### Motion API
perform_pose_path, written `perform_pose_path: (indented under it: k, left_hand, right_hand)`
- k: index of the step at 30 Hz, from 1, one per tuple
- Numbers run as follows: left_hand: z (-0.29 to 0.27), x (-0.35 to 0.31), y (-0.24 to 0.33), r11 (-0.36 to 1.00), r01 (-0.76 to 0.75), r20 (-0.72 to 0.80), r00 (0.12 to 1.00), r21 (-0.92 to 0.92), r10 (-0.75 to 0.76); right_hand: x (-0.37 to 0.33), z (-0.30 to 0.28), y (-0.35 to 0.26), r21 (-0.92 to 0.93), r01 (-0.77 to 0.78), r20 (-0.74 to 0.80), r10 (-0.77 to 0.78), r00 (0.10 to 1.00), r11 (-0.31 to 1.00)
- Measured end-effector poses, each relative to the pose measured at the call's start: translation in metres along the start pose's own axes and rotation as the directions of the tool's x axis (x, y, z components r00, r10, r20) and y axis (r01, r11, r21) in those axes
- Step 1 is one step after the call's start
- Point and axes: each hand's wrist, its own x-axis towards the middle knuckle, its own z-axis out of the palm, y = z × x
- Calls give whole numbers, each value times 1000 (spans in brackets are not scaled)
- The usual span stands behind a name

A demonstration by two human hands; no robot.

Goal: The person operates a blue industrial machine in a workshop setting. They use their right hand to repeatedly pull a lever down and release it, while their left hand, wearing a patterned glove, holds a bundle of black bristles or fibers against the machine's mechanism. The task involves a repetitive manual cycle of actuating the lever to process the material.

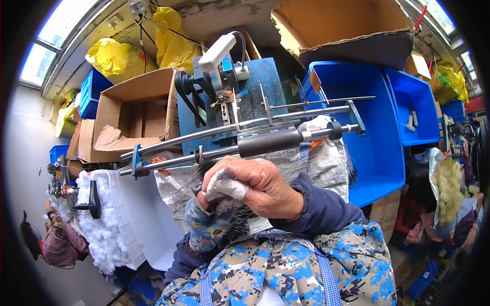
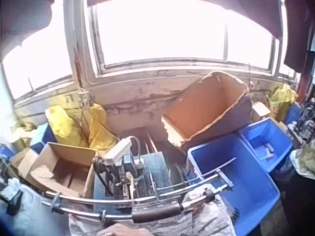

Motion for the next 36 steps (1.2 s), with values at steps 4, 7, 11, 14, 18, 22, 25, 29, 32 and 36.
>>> perform_pose_path:
  k: [4, 7, 11, 14, 18, 22, 25, 29, 32, 36]
  left_hand:
    - [-33, 3, -25, 942, 36, 130, 988, 333, -83]
    - [-58, 10, -47, 541, -220, 349, 926, 812, -147]
    - [-58, 4, -68, 520, -140, 349, 877, 842, -330]
    - [-59, 4, -62, 617, -123, 356, 895, 777, -269]
    - [-64, 5, -58, 724, -95, 311, 935, 683, -171]
    - [-49, 12, -48, 762, -183, 313, 949, 621, -27]
    - [-34, 15, -47, 711, -332, 347, 929, 620, 131]
    - [-27, 16, -42, 707, -347, 347, 926, 617, 152]
    - [-29, 13, -43, 723, -312, 319, 938, 616, 133]
    - [-30, 12, -39, 755, -208, 275, 961, 622, 38]
  right_hand:
    - [9, -49, -42, 200, 149, -190, -111, 976, 968]
    - [23, -85, -60, -425, 104, -270, -236, 934, 899]
    - [64, -98, 2, -991, -123, -123, -14, 992, -53]
    - [85, -112, 48, -981, -131, -147, 111, 983, -140]
    - [92, -117, 73, -972, -180, -199, 118, 973, -152]
    - [88, -122, 85, -989, -123, -130, 83, 988, -84]
    - [88, -122, 85, -995, -88, -89, 29, 996, -56]
    - [88, -125, 86, -997, -72, -72, 2, 997, -8]
    - [89, -125, 87, -998, -68, -68, -8, 998, -7]
    - [90, -123, 85, -998, -64, -64, 5, 998, 21]
